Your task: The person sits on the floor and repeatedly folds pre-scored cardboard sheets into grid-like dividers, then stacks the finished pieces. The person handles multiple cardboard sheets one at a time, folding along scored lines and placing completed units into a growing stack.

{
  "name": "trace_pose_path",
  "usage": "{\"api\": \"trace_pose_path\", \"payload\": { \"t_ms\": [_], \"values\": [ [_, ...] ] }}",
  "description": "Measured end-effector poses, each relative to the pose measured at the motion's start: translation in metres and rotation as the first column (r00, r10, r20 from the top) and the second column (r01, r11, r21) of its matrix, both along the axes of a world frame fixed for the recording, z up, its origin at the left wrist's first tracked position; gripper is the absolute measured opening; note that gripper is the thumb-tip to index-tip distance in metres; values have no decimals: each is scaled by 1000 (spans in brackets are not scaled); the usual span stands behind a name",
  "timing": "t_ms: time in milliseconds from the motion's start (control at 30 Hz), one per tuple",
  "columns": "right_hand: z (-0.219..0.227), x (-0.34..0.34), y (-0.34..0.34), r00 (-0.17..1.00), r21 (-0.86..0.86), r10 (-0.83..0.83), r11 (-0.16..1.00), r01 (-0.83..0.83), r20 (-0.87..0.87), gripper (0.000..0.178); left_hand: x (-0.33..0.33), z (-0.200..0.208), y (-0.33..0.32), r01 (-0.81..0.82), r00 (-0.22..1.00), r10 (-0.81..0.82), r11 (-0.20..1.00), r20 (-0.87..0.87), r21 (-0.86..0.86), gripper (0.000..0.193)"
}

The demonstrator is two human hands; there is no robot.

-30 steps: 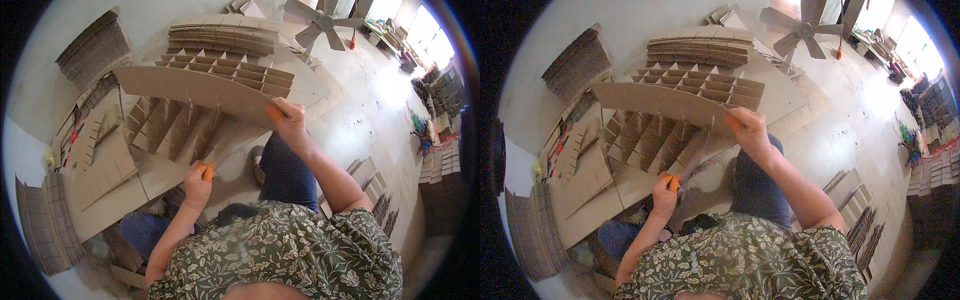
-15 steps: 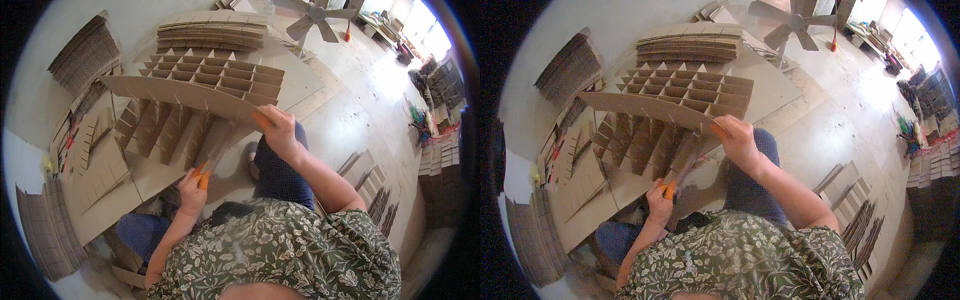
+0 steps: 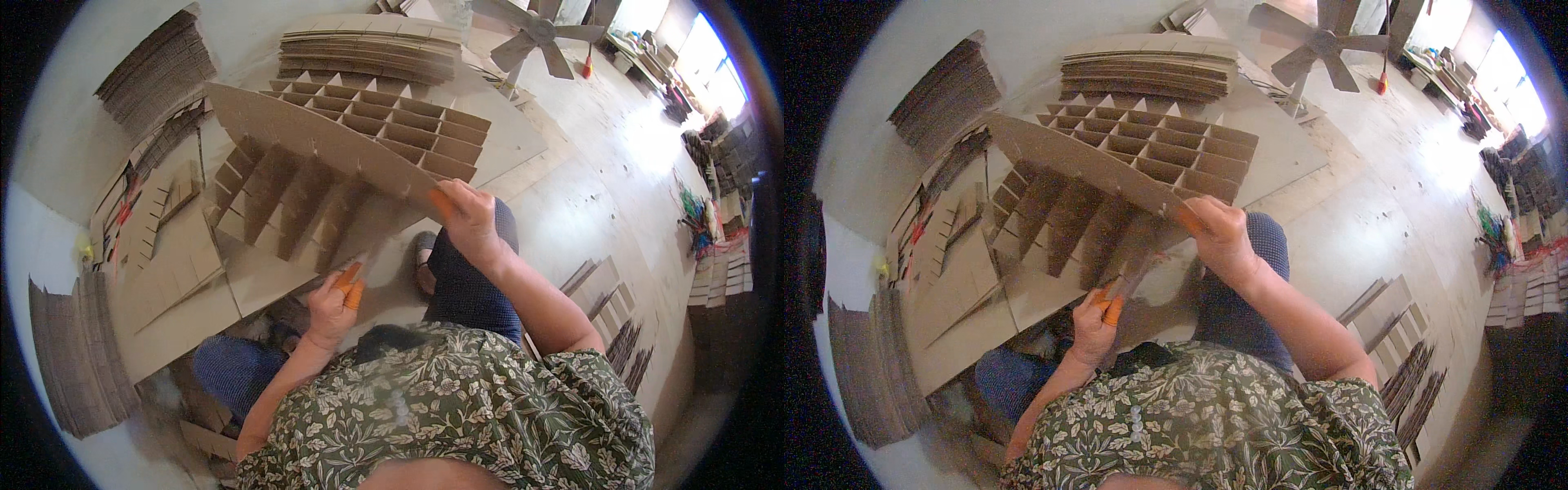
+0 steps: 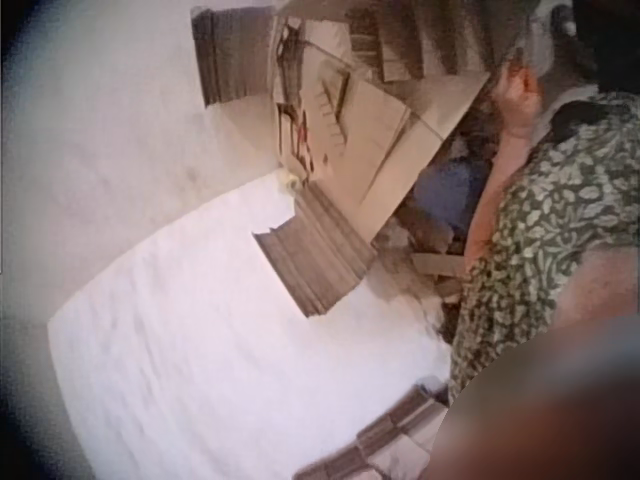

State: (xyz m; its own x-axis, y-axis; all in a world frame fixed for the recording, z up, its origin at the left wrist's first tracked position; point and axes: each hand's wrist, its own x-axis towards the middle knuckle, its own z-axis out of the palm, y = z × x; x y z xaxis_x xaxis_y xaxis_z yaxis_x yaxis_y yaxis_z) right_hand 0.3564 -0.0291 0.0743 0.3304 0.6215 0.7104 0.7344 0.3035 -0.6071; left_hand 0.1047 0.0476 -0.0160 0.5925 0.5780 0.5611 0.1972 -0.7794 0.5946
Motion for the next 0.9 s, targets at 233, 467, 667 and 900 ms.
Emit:
{"api": "trace_pose_path", "payload": {
  "t_ms": [233,467,667,900],
  "values": [
    [0,11,1,999,-72,-23,997,21,-33,14,-1,3,0,8,1000,-8,1000,-3,-30,17],
    [11,6,3,999,-114,-27,993,22,-38,10,-4,14,0,-5,1000,4,998,-17,-70,14],
    [13,12,8,1000,-79,-21,997,20,-15,9,-27,55,10,124,989,-130,988,-67,-90,33],
    [16,21,7,999,-144,-19,989,12,-42,6,-25,156,146,-220,975,194,892,106,395,39]
  ]
}}
